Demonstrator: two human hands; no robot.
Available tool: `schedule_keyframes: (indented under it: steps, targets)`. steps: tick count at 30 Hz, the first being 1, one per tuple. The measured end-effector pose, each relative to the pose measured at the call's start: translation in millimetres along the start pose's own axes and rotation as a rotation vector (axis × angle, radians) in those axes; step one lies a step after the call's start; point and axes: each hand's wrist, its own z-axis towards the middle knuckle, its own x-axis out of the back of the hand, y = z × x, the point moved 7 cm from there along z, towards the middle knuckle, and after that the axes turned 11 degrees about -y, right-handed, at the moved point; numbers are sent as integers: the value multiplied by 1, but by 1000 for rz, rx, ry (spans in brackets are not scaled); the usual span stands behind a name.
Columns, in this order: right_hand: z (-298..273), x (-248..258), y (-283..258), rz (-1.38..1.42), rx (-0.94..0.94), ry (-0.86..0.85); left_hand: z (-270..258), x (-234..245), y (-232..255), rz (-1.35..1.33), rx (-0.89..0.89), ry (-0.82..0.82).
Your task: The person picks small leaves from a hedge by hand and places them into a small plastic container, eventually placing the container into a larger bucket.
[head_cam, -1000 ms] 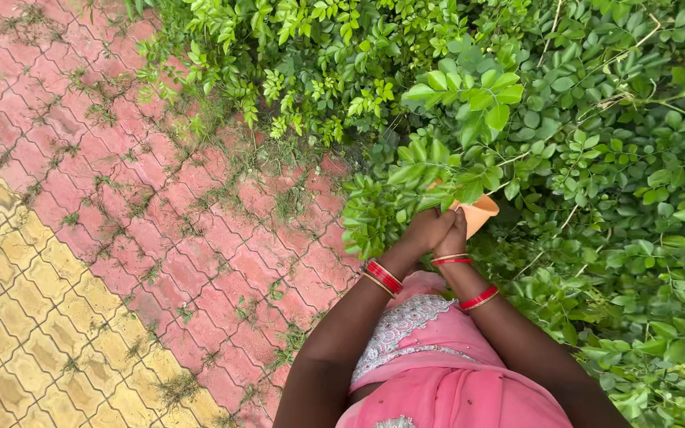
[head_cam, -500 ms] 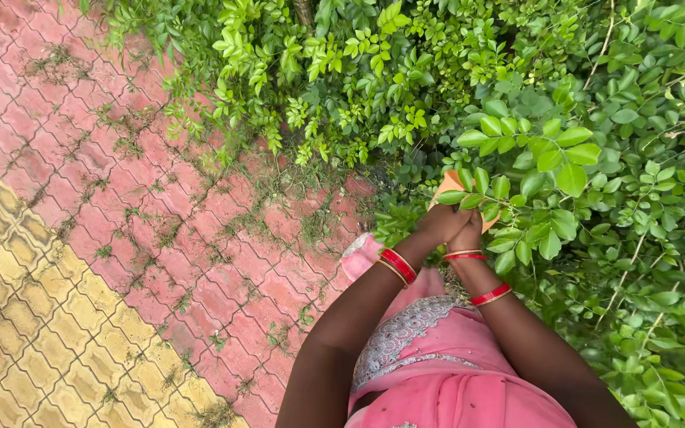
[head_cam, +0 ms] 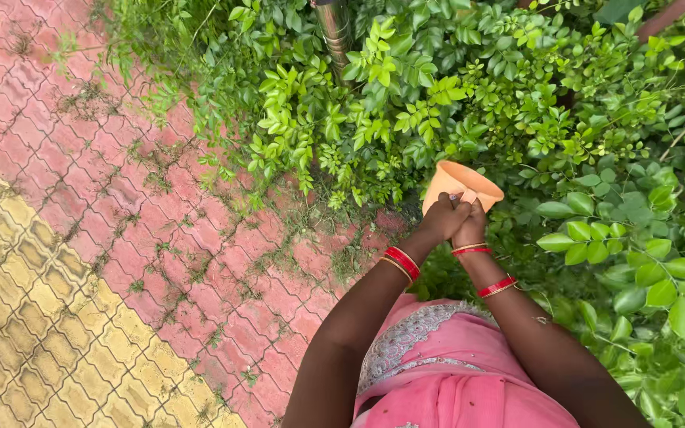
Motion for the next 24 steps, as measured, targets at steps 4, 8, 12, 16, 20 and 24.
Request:
schedule_keyframes:
  steps: [4, 8, 12, 16, 20, 24]
  targets:
    - [42, -39, 8, -7, 12, -75, 11, 48, 2, 27, 66, 8]
    - [93, -74, 24, -12, -18, -49, 19, 105, 12, -14, 49, 55]
    - [127, -117, 49, 40, 11, -83, 34, 163, 6, 5, 34, 74]
    - [142, -160, 90, 138, -62, -14, 34, 221, -11, -28, 37, 57]
    - [171, -221, 112, 99, 9, -32, 34, 291, -21, 50, 82, 18]
    - [190, -280, 143, 47, 52, -13, 26, 353, -48, 74, 72, 12]
